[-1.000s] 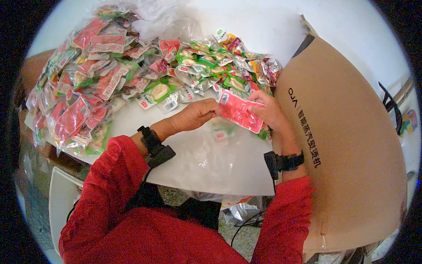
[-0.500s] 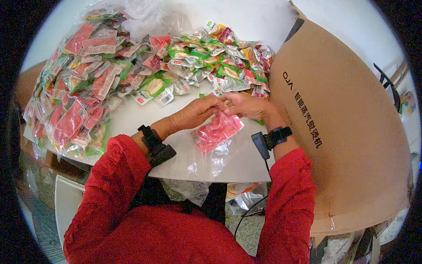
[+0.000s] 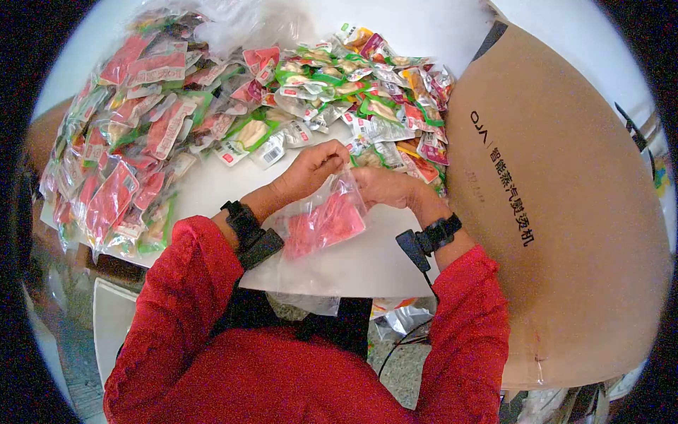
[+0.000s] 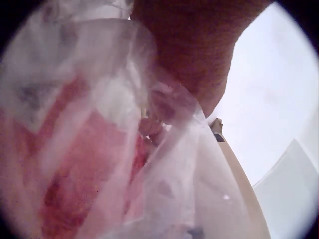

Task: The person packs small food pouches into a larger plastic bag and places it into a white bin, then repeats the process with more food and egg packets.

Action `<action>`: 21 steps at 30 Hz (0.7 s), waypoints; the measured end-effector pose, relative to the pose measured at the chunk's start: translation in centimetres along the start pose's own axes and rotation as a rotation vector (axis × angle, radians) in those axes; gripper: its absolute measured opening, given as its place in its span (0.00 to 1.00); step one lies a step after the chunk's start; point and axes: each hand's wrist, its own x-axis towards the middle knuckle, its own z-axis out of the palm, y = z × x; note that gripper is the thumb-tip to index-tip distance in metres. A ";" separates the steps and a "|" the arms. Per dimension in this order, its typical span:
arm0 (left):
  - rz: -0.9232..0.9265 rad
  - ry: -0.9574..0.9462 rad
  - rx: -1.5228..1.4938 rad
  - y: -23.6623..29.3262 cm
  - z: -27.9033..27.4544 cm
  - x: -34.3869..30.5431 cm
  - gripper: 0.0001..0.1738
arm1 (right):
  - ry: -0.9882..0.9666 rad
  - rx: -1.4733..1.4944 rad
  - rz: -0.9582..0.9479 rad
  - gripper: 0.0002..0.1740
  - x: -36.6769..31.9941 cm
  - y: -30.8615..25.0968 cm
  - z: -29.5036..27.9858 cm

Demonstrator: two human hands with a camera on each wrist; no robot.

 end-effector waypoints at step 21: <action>-0.260 -0.234 -0.046 0.2 -0.6 -0.3 0.14 | 0.679 -0.354 -0.141 0.11 0.9 5.8 -4.5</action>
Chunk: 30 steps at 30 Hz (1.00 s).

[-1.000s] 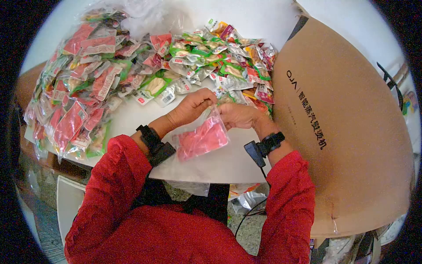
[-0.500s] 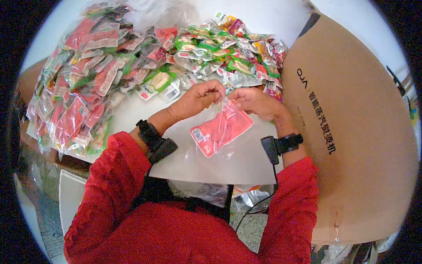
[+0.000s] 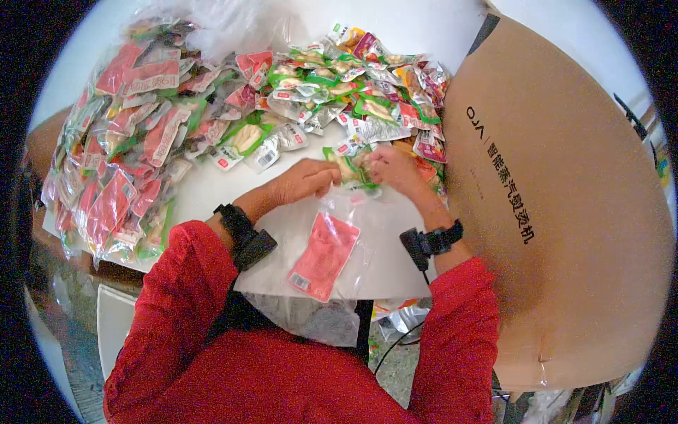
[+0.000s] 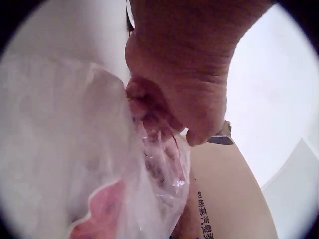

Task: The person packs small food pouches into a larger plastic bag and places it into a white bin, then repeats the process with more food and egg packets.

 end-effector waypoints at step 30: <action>-0.191 0.176 -0.124 -2.6 1.9 0.5 0.09 | 0.264 -0.634 -0.112 0.39 -0.5 -2.7 2.2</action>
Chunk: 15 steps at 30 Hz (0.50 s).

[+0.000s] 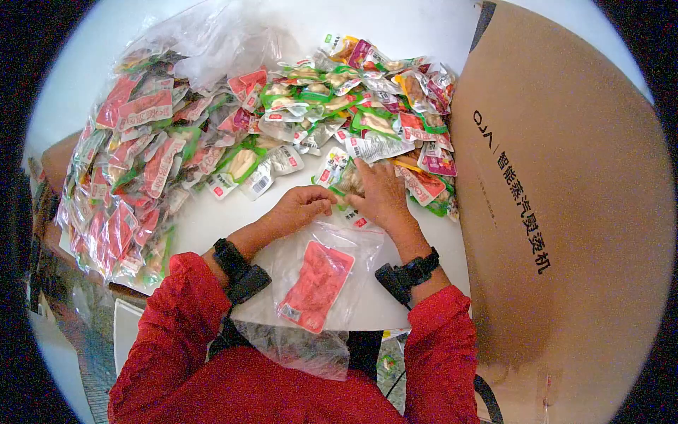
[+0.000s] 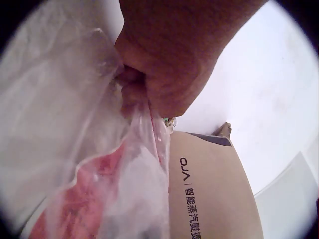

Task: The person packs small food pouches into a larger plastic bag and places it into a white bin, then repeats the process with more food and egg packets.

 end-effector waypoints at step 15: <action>-0.039 0.033 0.076 2.8 0.0 -0.5 0.17 | 0.242 1.082 0.100 0.26 0.0 0.5 1.9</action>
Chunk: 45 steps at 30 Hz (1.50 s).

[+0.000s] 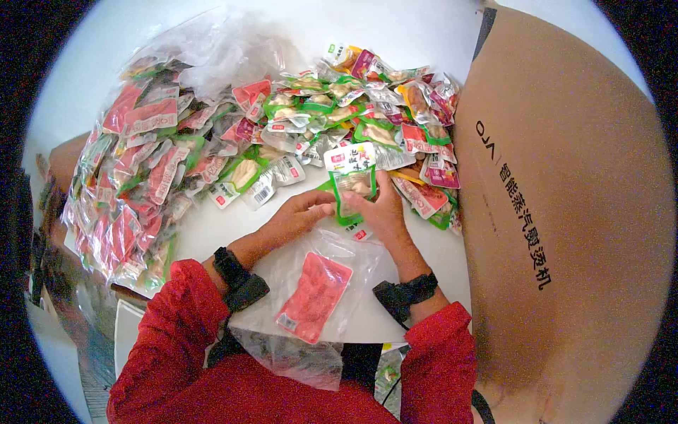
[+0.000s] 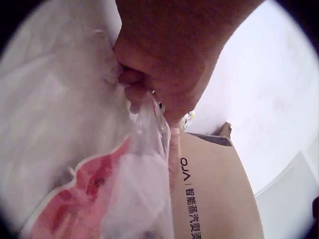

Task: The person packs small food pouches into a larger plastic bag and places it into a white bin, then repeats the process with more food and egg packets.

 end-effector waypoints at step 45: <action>0.060 -0.129 -0.500 -1.8 0.5 0.3 0.21 | -0.035 0.526 0.246 0.16 -1.6 1.0 1.4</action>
